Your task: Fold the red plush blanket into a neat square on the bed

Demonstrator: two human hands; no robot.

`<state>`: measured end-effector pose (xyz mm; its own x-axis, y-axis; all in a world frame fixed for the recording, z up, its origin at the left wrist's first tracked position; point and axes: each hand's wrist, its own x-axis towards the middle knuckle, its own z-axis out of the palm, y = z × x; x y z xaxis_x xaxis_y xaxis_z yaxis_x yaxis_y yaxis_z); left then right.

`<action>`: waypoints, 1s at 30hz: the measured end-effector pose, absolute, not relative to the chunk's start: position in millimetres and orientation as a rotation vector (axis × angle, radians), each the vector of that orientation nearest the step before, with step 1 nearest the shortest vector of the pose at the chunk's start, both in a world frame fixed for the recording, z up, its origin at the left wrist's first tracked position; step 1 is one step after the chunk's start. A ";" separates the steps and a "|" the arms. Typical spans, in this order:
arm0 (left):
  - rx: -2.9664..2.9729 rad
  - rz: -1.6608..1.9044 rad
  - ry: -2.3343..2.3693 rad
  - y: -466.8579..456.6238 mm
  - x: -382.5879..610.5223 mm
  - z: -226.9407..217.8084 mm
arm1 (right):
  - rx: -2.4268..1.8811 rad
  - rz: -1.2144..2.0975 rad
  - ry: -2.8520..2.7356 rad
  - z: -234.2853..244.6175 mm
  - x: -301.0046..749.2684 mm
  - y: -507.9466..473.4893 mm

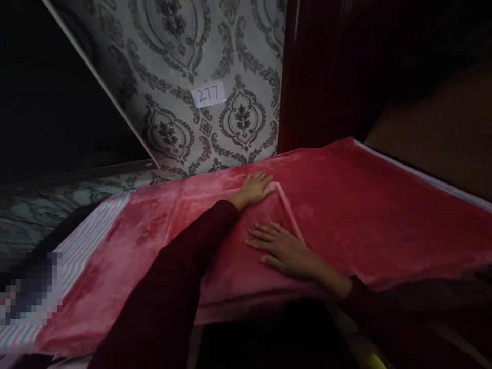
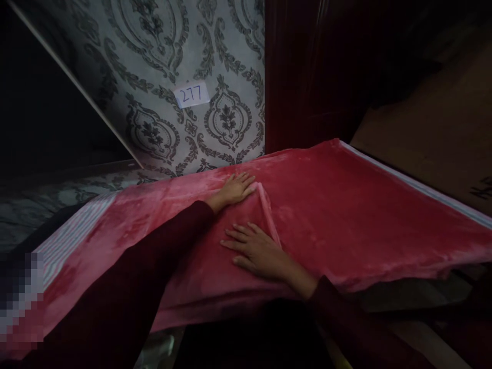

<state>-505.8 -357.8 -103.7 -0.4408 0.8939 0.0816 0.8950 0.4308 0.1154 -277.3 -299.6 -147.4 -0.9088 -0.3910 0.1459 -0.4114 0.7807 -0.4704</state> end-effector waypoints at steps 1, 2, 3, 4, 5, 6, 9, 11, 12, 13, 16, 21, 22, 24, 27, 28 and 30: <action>-1.725 -0.279 -2.647 -366.1 -502.3 -95.8 | 0.664 0.776 -2.927 -146.8 -276.7 -299.0; -1.825 -0.352 -2.624 -376.9 -498.3 -88.1 | 0.668 0.767 -2.928 -145.1 -276.5 -298.6; -1.941 -0.427 -2.586 -389.7 -493.8 -81.2 | 0.677 0.757 -2.929 -142.3 -276.8 -298.7; -2.057 -0.490 -2.543 -403.7 -489.0 -75.5 | 0.696 0.745 -2.927 -138.4 -277.8 -299.5; -2.159 -0.531 -2.509 -417.9 -484.2 -71.4 | 0.729 0.732 -2.920 -133.4 -279.6 -301.1; -2.234 -0.547 -2.496 -431.4 -479.9 -69.1 | 0.775 0.717 -2.908 -128.0 -282.2 -303.6; -2.282 -0.484 -2.554 -460.7 -473.5 -75.2 | 0.957 0.682 -2.850 -114.9 -294.0 -315.1; -2.227 -0.381 -2.612 -468.4 -475.5 -88.5 | 1.036 0.676 -2.845 -113.9 -302.3 -323.1; -2.193 -0.325 -2.630 -469.3 -478.0 -96.4 | 1.054 0.677 -2.863 -116.0 -305.5 -326.1; -2.167 -0.273 -2.634 -468.9 -481.2 -104.2 | 1.058 0.684 -2.887 -119.2 -307.9 -328.2; -2.150 -0.168 -2.581 -462.5 -494.3 -121.7 | 1.056 0.730 -2.928 -129.8 -309.9 -329.3; -2.091 -0.159 -2.621 -444.1 -528.4 -129.0 | 1.085 0.743 -2.954 -132.5 -307.7 -326.2; -2.062 -0.185 -2.654 -439.9 -536.0 -130.1 | 1.081 0.745 -2.959 -131.9 -307.6 -326.0; -2.013 -0.248 -2.707 -432.3 -549.2 -133.6 | 1.072 0.763 -2.947 -131.4 -307.9 -325.7; -1.960 -0.316 -2.726 -426.0 -560.9 -140.8 | 1.065 0.801 -2.923 -132.9 -308.2 -325.3; -1.947 -0.325 -2.721 -425.6 -562.6 -142.9 | 1.065 0.812 -2.921 -133.8 -308.3 -325.1; -1.933 -0.328 -2.705 -426.2 -563.3 -146.1 | 1.064 0.829 -2.916 -136.1 -308.7 -324.7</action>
